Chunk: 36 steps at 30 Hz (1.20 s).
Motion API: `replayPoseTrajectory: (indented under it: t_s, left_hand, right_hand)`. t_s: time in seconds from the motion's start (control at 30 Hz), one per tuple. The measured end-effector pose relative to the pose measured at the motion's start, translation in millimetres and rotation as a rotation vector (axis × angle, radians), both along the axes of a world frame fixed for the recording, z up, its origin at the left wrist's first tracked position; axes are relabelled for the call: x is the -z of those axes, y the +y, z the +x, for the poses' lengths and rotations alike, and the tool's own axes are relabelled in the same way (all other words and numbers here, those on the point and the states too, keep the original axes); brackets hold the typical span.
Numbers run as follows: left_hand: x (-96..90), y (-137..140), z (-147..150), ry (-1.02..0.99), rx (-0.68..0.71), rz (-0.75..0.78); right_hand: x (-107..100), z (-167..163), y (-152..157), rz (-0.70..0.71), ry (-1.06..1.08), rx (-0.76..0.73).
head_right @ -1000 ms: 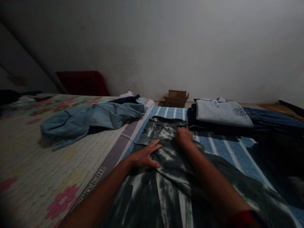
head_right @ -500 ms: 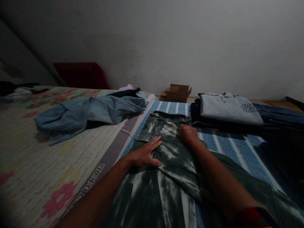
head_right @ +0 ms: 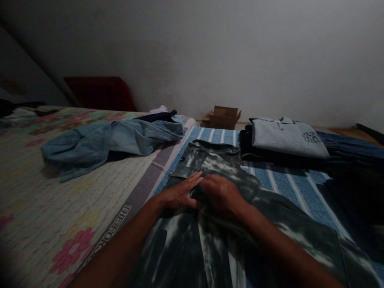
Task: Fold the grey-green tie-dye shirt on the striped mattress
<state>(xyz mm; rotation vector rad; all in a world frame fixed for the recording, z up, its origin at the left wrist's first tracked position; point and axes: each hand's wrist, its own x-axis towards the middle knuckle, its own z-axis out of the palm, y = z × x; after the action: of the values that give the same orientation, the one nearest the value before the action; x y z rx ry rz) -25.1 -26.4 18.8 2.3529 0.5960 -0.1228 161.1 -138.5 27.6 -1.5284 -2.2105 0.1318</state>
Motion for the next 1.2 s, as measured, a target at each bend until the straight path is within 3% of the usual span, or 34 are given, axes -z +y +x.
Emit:
replayPoseTrajectory:
  t_s: [0.07,0.27,0.4,0.6,0.8,1.1,1.2]
  left_hand:
    - [2.1,1.3,-0.6,-0.012,0.003,-0.001]
    - [1.3,0.7,-1.9,-0.015,-0.002,0.006]
    - [-1.3,0.3,-1.0,0.015,-0.021,0.005]
    - [-1.5,1.2,-0.2,0.003,-0.013,0.016]
    - [-2.5,0.5,-1.3,-0.007,-0.022,0.011]
    - [-13.6,-2.3,0.9,0.043,-0.059,-0.009]
    - [-13.1,-2.3,0.8,0.042,-0.067,-0.014]
  right_hand:
    - [5.6,-12.4,-18.4,-0.123,0.011,-0.173]
    - [21.9,-6.7,-27.9,-0.300,-0.115,-0.075]
    - [24.0,7.4,-17.9,-0.275,-0.164,-0.010]
    - [21.4,7.2,-3.4,-0.220,-0.197,0.268]
    - [22.3,-12.7,-1.7,-0.258,-0.113,0.029]
    - [27.8,4.0,18.0,-0.207,-0.186,0.364]
    - [27.7,-12.0,21.9,-0.203,-0.143,0.321]
